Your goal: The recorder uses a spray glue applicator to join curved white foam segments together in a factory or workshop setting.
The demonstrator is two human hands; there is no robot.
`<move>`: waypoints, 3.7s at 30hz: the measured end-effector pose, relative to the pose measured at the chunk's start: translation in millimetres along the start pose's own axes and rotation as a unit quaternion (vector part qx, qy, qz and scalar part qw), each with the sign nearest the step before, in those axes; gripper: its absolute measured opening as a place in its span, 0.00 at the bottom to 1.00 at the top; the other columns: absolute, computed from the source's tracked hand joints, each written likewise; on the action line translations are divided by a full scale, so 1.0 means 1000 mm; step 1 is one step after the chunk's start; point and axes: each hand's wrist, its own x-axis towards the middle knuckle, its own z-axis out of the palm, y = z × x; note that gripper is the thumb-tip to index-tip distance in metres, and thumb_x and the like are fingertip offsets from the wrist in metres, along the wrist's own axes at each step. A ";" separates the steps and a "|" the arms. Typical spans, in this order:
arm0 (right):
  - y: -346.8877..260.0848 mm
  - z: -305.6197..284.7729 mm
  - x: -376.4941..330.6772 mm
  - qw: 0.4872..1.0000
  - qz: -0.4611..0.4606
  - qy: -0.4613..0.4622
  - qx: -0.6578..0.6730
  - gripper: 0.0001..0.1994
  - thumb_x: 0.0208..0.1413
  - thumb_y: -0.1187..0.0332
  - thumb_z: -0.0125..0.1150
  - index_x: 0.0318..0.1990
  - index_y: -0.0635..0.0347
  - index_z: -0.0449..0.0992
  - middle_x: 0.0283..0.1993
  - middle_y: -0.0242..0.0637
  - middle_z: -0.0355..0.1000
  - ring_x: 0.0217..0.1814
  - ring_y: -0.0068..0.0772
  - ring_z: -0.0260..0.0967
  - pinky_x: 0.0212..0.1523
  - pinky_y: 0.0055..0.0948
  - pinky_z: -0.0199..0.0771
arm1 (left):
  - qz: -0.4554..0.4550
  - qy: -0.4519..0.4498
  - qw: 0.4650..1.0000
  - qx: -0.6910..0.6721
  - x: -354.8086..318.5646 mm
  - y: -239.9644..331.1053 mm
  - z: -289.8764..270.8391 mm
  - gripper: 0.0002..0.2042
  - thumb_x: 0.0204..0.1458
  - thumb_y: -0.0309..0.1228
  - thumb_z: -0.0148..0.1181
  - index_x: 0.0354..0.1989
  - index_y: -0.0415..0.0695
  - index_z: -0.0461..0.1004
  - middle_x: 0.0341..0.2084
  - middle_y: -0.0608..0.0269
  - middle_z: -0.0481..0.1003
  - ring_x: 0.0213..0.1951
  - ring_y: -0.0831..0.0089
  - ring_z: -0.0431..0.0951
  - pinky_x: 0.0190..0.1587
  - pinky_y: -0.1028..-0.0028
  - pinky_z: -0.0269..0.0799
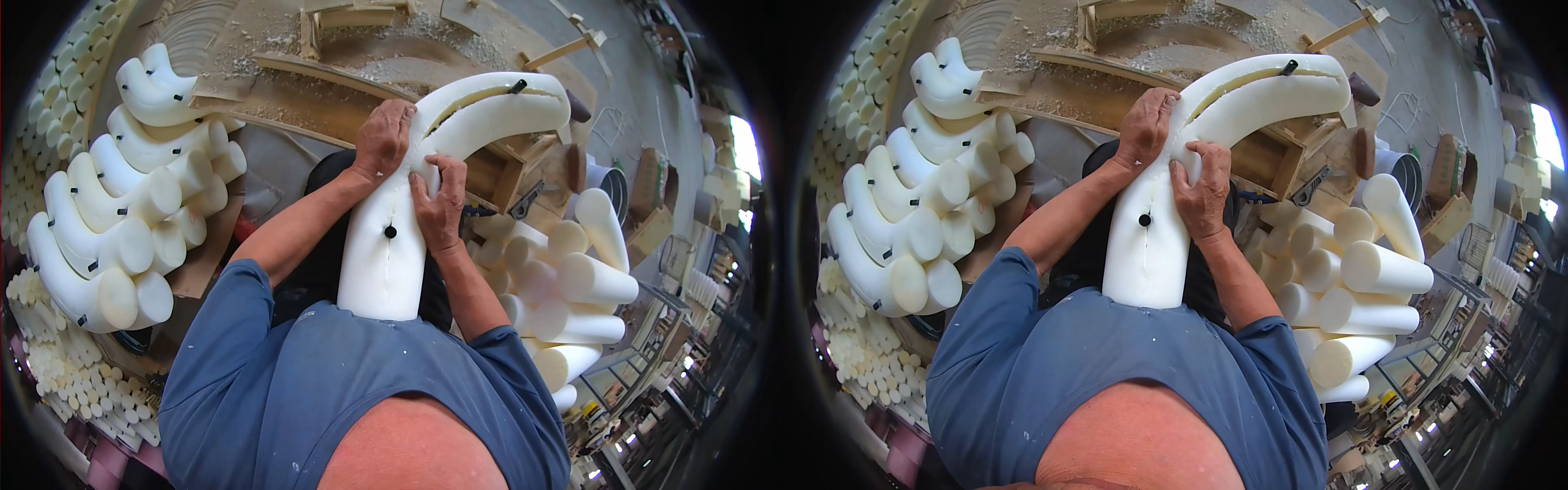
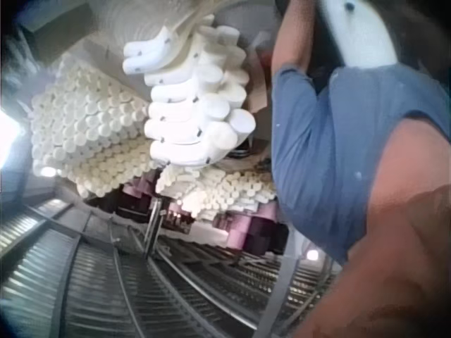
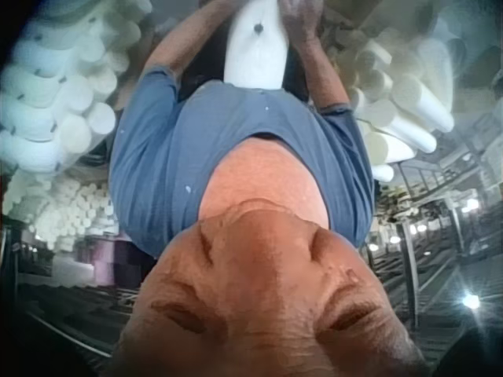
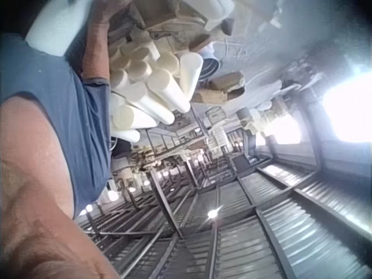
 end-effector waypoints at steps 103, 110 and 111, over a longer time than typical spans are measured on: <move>0.087 0.020 0.096 0.954 0.052 0.278 -0.101 0.13 0.62 0.70 0.67 0.51 0.64 0.78 0.37 0.41 0.79 0.35 0.35 0.76 0.40 0.33 0.78 | 0.108 -0.373 0.919 -0.070 0.102 -0.017 0.057 0.34 0.70 0.53 0.38 0.76 0.40 0.58 0.77 0.47 0.52 0.79 0.55 0.46 0.79 0.62 0.39; 0.080 0.002 0.103 0.973 0.075 0.195 -0.100 0.10 0.63 0.68 0.65 0.48 0.60 0.79 0.40 0.45 0.82 0.37 0.44 0.81 0.41 0.39 0.80 | 0.109 -0.376 0.917 -0.081 0.105 -0.013 0.055 0.33 0.71 0.53 0.38 0.76 0.40 0.59 0.77 0.46 0.53 0.78 0.54 0.48 0.78 0.62 0.41; 0.080 -0.001 0.105 0.971 0.076 0.190 -0.126 0.09 0.63 0.67 0.65 0.48 0.60 0.79 0.40 0.44 0.82 0.37 0.44 0.81 0.40 0.39 0.80 | 0.101 -0.379 0.915 -0.091 0.106 -0.013 0.054 0.33 0.71 0.52 0.38 0.75 0.40 0.59 0.76 0.46 0.54 0.78 0.54 0.48 0.78 0.62 0.42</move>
